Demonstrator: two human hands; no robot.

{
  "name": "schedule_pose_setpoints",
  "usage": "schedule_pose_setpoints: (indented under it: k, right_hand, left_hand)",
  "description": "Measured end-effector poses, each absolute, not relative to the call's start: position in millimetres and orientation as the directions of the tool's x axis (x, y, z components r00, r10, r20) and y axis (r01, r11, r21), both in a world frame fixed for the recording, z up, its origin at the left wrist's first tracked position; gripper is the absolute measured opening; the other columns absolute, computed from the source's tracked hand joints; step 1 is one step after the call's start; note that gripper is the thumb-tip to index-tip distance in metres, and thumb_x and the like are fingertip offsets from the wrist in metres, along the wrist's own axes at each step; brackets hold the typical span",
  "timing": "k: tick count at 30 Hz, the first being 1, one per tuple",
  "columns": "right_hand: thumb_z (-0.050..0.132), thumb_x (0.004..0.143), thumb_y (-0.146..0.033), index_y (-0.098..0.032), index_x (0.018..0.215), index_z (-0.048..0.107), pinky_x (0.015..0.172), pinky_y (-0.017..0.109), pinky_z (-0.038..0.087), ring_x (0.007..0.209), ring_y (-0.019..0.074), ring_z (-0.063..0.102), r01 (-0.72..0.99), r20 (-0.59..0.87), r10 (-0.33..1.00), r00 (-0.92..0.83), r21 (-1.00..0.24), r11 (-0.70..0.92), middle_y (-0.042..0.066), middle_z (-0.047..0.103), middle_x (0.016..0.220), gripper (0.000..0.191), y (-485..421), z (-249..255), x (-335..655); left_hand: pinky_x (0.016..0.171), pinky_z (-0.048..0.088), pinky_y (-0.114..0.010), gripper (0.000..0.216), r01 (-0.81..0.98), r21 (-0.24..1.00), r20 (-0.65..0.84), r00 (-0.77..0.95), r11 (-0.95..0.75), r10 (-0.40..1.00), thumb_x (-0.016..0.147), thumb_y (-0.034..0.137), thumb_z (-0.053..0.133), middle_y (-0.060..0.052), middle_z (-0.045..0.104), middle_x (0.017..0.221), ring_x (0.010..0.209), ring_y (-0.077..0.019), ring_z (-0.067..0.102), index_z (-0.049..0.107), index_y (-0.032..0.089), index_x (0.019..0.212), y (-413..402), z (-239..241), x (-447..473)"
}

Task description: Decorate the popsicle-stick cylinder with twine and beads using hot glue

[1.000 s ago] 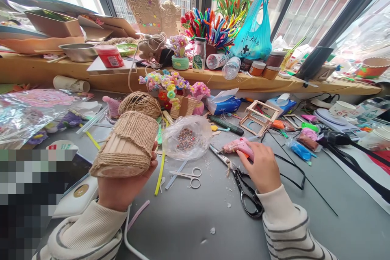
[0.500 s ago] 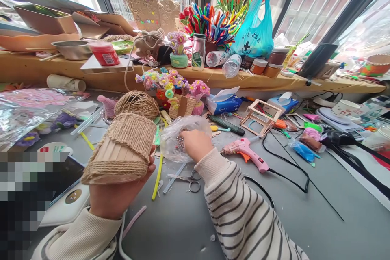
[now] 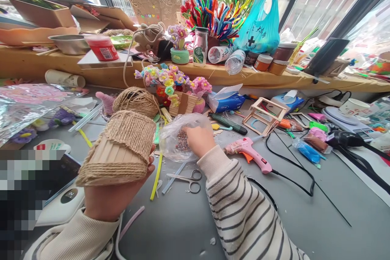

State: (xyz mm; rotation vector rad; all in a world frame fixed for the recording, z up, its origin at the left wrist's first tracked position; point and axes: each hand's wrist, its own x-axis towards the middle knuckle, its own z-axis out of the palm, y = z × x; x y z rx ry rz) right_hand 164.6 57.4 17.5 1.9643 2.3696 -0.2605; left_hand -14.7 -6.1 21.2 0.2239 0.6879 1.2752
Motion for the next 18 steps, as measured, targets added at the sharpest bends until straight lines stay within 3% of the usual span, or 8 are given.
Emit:
schedule_pose_setpoints:
  k: [7, 13, 18]
  right_hand:
    - [0.05, 0.087, -0.036, -0.017, 0.111, 0.055, 0.081, 0.038, 0.05, 0.095, 0.0164, 0.058, 0.986, -0.086, 0.983, -0.163, -0.03, 0.161, 0.006, 0.058, 0.111, 0.03, 62.9, 9.6, 154.3]
    - [0.051, 0.087, -0.036, -0.017, 0.11, 0.055, 0.081, 0.038, 0.05, 0.095, 0.0165, 0.058, 0.981, -0.061, 0.98, -0.188, 0.029, 0.19, 0.007, 0.058, 0.111, 0.03, 69.5, 3.6, 152.5]
    - [0.051, 0.087, -0.036, -0.016, 0.112, 0.054, 0.081, 0.038, 0.05, 0.096, 0.017, 0.058, 0.975, -0.043, 0.976, -0.212, 0.054, 0.214, 0.007, 0.057, 0.112, 0.032, 72.8, -2.2, 152.6]
  left_hand:
    - [0.057, 0.052, -0.038, 0.059, -0.814, 0.486, -0.358, 0.145, 0.317, 0.922, 0.083, 0.059, 0.026, -0.013, 0.074, 0.086, 0.069, -0.0261, 0.067, 0.062, 0.026, 0.115, -9.2, 18.8, -18.1]
    - [0.07, 0.052, -0.04, 0.052, -0.847, 0.4, -0.166, 0.31, 0.351, 0.936, 0.083, 0.056, 0.035, -0.01, 0.073, 0.1, 0.087, -0.0273, 0.067, 0.058, 0.029, 0.12, -8.0, 8.9, -23.3]
    - [0.069, 0.052, -0.039, 0.05, -0.851, 0.382, -0.2, 0.304, 0.36, 0.931, 0.082, 0.056, 0.037, -0.01, 0.074, 0.099, 0.087, -0.0272, 0.068, 0.062, 0.028, 0.115, -7.2, 6.9, -21.5]
